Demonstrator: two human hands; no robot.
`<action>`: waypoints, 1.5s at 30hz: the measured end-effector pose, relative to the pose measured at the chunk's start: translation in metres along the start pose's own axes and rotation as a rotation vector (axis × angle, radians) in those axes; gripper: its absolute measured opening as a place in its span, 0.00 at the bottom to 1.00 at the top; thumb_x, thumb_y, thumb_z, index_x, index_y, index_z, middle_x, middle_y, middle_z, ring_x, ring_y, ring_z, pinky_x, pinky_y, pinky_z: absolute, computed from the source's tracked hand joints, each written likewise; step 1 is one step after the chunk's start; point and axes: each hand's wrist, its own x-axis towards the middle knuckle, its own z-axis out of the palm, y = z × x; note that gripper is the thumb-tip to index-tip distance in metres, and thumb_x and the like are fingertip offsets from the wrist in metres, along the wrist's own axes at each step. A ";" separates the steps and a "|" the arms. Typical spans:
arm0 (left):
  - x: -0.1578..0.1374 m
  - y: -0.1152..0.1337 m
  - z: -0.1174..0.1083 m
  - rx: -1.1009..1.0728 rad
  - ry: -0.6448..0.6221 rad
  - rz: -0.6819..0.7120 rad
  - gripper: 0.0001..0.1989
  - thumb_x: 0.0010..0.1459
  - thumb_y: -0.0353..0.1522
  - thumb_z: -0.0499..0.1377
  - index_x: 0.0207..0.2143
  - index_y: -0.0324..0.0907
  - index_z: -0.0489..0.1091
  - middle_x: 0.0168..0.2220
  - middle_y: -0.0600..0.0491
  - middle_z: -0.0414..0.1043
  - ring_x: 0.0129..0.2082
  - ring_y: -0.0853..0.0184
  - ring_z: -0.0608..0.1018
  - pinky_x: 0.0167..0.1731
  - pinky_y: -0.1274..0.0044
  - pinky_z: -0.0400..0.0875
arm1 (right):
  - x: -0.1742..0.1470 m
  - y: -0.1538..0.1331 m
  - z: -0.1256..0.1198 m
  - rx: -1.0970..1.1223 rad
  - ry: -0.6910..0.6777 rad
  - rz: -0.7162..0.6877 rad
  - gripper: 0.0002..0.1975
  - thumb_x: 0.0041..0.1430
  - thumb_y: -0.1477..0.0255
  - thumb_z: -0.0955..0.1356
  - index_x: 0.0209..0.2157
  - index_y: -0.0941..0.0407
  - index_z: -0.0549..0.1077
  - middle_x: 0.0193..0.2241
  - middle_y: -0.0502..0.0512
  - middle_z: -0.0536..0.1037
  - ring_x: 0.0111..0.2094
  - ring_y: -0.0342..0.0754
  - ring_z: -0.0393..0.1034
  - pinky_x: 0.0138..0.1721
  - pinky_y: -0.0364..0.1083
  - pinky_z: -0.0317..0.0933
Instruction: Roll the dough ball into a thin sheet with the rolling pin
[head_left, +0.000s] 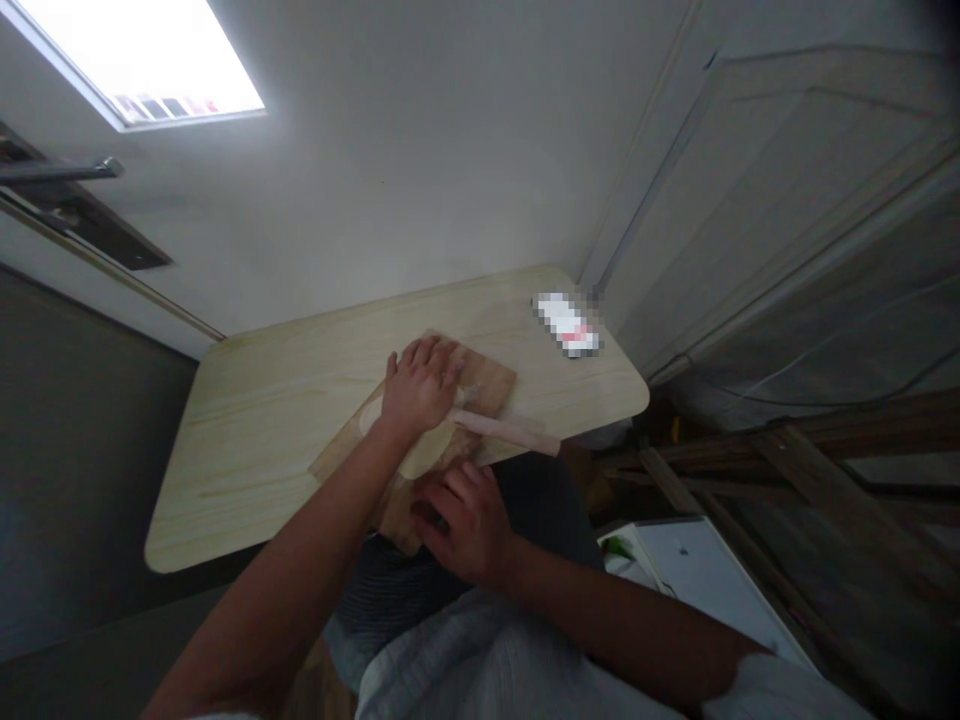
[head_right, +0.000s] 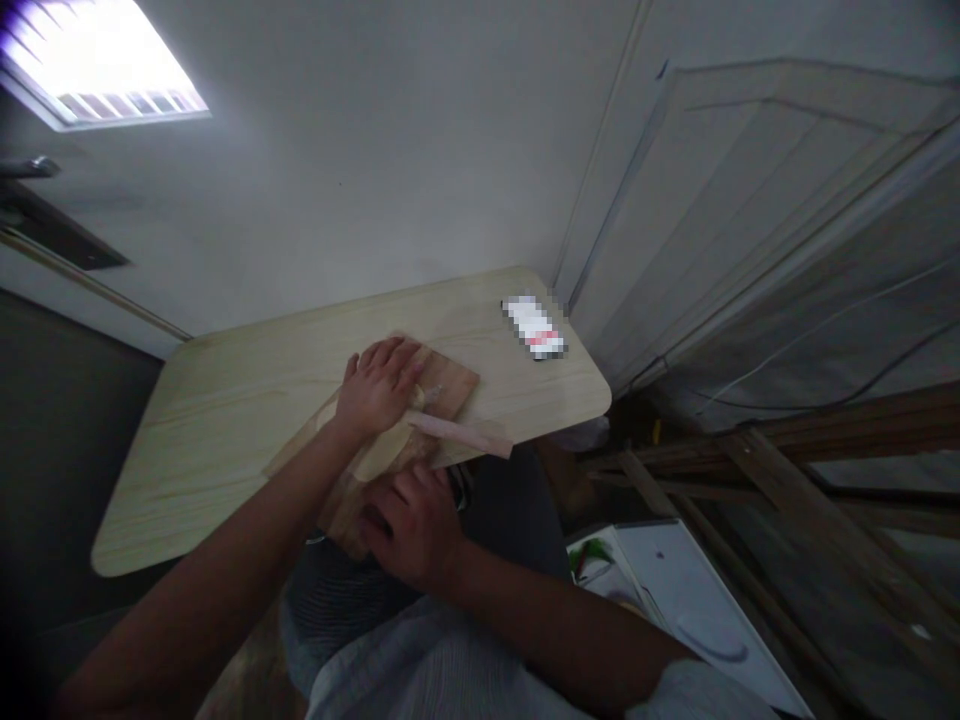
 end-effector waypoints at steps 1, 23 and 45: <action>-0.010 -0.001 -0.001 0.009 -0.009 -0.003 0.27 0.71 0.46 0.38 0.65 0.52 0.61 0.69 0.51 0.59 0.67 0.55 0.60 0.64 0.54 0.54 | -0.001 -0.001 0.002 -0.012 0.005 0.003 0.10 0.64 0.62 0.69 0.41 0.52 0.77 0.36 0.53 0.77 0.41 0.52 0.65 0.42 0.51 0.53; 0.043 0.005 0.005 -0.032 -0.074 0.059 0.28 0.70 0.46 0.40 0.68 0.51 0.56 0.70 0.48 0.55 0.70 0.53 0.55 0.66 0.48 0.46 | -0.035 0.020 0.017 0.264 -0.005 -0.077 0.18 0.68 0.63 0.63 0.56 0.52 0.73 0.37 0.53 0.83 0.32 0.46 0.75 0.37 0.47 0.64; -0.107 -0.008 -0.014 0.000 -0.082 0.002 0.27 0.71 0.41 0.41 0.70 0.52 0.52 0.71 0.56 0.53 0.73 0.58 0.49 0.70 0.55 0.41 | -0.042 0.025 0.026 0.314 -0.034 -0.069 0.19 0.65 0.65 0.65 0.56 0.53 0.73 0.28 0.50 0.79 0.30 0.47 0.73 0.37 0.47 0.67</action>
